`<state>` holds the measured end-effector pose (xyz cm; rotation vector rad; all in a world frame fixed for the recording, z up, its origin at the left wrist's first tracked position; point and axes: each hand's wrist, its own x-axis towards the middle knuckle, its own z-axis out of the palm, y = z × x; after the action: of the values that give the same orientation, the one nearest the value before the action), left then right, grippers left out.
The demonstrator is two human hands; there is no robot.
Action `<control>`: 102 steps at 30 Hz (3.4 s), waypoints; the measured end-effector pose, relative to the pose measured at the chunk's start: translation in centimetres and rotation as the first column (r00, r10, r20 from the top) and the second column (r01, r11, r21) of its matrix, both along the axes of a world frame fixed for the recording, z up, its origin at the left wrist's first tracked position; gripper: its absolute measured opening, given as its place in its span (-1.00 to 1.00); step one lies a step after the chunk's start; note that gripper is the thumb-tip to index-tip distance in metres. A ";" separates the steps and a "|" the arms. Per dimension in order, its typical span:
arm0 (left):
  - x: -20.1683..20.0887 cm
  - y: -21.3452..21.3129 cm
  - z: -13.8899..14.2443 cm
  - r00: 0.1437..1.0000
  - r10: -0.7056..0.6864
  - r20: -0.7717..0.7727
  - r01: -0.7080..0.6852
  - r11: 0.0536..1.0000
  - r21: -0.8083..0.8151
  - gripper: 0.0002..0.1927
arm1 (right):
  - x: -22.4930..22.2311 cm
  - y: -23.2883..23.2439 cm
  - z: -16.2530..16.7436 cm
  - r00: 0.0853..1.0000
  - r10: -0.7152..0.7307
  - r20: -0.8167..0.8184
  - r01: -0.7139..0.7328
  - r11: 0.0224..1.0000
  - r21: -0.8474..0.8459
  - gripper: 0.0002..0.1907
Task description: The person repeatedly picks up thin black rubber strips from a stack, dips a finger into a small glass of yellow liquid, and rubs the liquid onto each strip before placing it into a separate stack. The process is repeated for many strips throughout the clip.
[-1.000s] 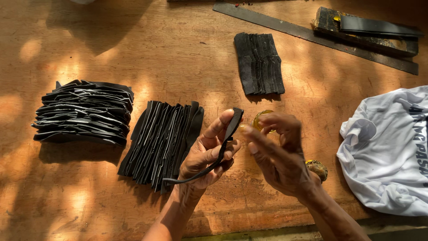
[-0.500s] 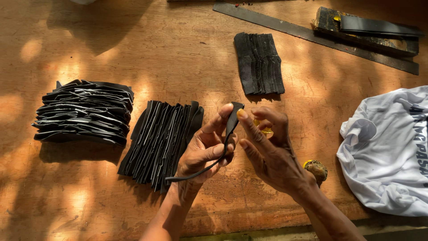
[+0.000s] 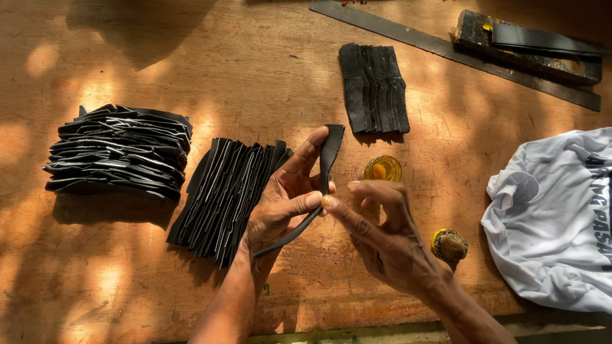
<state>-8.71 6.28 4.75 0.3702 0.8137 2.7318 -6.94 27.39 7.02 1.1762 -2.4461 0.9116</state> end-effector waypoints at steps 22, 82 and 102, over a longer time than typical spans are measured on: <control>1.9 0.4 -5.0 0.970 0.087 0.229 -0.092 0.996 0.011 -0.54 | -7.9 2.3 3.0 0.860 -0.435 0.268 -0.018 0.498 0.867 -0.46; 0.6 -0.4 0.7 1.000 -0.001 0.014 0.001 1.000 -0.017 0.12 | 0.3 1.4 0.9 0.993 0.109 0.043 -0.107 0.993 -0.056 -0.41; -0.5 -0.8 1.2 0.995 0.071 -0.071 -0.079 0.990 -0.119 0.12 | 0.8 0.9 0.0 0.989 0.003 -0.150 -0.012 0.998 -0.062 -0.37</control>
<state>-9.22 5.44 5.95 0.4142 1.0261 2.7342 -6.14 28.26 7.02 1.1881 -2.2797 0.8629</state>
